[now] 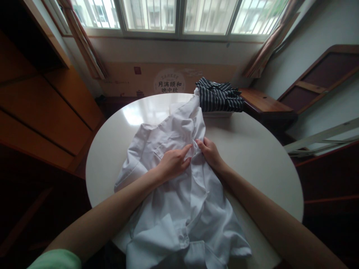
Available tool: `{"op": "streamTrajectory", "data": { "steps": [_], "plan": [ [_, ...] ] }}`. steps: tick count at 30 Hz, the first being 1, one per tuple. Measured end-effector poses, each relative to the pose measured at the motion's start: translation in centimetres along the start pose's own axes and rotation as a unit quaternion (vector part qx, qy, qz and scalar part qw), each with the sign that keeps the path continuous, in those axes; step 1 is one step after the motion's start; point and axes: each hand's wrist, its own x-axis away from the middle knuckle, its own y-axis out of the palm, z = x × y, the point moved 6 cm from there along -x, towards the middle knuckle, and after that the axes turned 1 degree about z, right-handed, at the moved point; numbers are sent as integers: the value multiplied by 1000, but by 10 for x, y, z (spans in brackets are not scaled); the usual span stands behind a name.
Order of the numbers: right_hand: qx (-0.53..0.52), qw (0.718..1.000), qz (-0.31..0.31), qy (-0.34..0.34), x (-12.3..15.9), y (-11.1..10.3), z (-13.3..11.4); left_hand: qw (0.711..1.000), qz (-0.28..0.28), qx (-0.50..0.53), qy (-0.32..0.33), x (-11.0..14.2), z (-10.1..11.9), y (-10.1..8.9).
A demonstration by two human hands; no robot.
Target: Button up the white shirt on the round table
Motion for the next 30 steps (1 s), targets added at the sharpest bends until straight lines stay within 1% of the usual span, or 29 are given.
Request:
{"op": "streamTrajectory", "data": {
  "steps": [9,19,30],
  "plan": [
    [13,1000,0,-6,0,-1,-1,1000,11,-1,8,0,0,0],
    [13,1000,3,-7,1,-2,-2,1000,-1,1,-2,0,0,0],
    [5,1000,6,-9,1,-1,-1,1000,1,0,-5,0,0,1]
  ]
}}
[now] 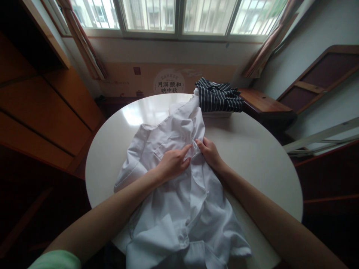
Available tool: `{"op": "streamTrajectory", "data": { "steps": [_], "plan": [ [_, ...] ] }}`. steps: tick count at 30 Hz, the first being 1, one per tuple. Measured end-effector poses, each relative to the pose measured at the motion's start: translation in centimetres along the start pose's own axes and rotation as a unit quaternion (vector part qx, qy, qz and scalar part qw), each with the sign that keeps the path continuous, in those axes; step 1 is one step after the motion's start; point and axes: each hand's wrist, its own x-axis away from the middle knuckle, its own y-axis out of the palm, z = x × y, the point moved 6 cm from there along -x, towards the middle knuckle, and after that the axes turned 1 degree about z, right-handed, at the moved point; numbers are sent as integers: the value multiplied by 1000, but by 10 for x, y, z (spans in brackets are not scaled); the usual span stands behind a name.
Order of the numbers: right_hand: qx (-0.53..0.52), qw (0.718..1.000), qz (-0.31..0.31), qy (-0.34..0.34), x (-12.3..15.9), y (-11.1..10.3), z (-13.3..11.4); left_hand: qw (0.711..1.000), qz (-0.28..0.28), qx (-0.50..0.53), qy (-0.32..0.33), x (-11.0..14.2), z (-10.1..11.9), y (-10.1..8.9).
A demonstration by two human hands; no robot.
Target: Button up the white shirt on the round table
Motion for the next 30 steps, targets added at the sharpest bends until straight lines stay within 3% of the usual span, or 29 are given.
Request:
{"op": "streamTrajectory", "data": {
  "steps": [30],
  "plan": [
    [-1,1000,-6,10,-1,0,1,1000,-2,-1,1,0,0,0]
  ]
}}
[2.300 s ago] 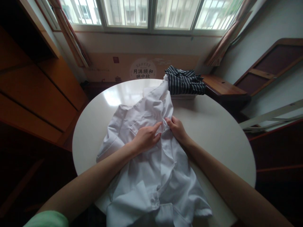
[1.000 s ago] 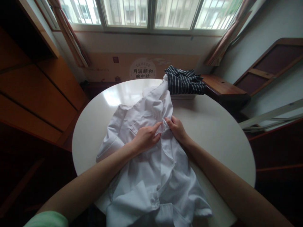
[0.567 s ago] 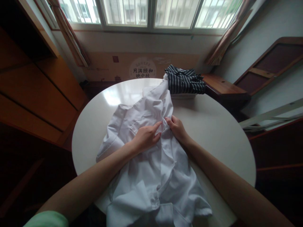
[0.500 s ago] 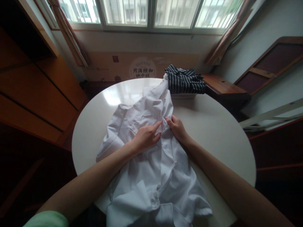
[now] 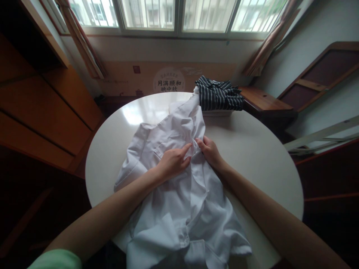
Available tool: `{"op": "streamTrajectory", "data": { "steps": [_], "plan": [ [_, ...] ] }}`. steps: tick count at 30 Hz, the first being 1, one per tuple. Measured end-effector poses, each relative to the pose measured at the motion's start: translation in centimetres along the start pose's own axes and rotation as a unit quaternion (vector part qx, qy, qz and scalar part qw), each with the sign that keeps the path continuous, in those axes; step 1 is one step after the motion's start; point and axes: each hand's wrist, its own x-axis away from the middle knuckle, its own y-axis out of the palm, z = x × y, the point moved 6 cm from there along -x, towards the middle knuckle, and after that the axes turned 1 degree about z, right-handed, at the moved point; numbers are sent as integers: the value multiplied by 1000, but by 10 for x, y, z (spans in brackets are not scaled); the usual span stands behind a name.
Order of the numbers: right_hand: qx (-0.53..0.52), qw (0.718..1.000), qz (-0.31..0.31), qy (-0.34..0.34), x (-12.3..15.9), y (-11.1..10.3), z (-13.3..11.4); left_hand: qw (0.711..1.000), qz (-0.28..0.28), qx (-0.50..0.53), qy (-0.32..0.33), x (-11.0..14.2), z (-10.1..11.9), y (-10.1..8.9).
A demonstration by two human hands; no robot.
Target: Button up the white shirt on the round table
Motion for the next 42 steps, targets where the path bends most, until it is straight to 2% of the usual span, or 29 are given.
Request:
{"op": "streamTrajectory", "data": {
  "steps": [42],
  "plan": [
    [14,1000,-2,2,0,0,-1,1000,9,-7,16,1,0,1]
  ]
}}
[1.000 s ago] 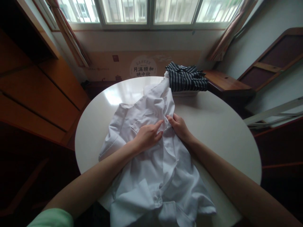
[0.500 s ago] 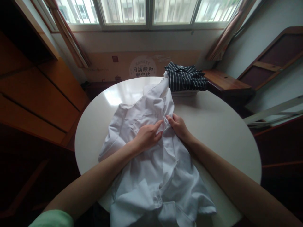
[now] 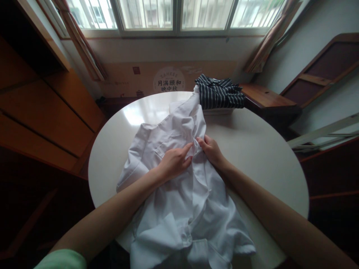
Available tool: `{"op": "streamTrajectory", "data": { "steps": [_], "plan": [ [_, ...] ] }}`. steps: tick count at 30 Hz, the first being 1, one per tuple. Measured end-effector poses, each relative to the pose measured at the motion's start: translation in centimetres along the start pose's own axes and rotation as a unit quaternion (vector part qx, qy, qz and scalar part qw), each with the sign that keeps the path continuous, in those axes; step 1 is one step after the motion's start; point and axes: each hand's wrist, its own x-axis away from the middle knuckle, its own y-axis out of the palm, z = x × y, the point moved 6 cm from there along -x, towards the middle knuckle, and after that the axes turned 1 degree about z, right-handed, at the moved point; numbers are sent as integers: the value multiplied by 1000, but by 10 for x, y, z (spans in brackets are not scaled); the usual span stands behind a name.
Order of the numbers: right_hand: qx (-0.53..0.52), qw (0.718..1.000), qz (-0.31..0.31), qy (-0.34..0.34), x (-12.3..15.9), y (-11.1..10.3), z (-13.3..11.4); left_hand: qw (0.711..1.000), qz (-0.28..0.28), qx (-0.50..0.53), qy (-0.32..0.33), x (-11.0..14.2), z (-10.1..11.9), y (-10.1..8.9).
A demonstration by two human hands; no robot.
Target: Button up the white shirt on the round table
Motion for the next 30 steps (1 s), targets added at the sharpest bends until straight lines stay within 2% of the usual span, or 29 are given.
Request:
{"op": "streamTrajectory", "data": {
  "steps": [30],
  "plan": [
    [-2,1000,0,-3,1,-1,-1,1000,-9,4,-10,0,1,-1]
  ]
}}
